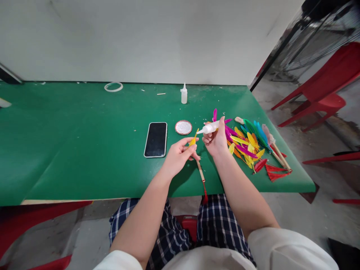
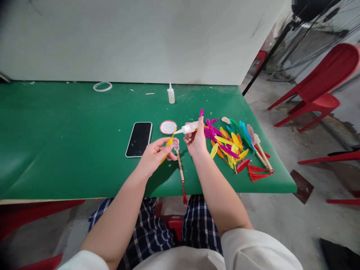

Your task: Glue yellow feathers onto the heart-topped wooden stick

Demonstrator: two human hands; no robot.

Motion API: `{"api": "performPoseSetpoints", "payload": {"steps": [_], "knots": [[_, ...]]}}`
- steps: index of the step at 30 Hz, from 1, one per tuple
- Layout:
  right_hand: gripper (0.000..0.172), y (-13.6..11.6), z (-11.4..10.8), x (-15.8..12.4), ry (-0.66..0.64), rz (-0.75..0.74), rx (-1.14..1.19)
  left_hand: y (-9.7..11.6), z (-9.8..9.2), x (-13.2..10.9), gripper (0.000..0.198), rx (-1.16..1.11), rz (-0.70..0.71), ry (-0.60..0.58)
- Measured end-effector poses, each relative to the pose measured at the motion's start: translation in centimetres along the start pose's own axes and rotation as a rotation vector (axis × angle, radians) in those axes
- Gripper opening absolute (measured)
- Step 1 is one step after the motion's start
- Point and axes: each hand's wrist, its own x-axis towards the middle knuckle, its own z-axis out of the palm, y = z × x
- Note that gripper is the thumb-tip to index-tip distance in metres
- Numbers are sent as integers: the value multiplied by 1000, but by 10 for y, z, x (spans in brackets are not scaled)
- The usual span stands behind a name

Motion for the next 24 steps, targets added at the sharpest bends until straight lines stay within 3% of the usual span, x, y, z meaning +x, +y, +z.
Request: {"api": "performPoseSetpoints", "payload": {"steps": [14, 19, 24], "knots": [[49, -1, -2, 2, 2, 39, 229, 3, 1, -3, 37, -26, 5, -44], [38, -8, -2, -6, -131, 29, 318, 8, -1, -5, 37, -54, 18, 0], [30, -11, -1, -17, -265, 7, 218, 12, -2, -8, 40, -24, 38, 108]]}}
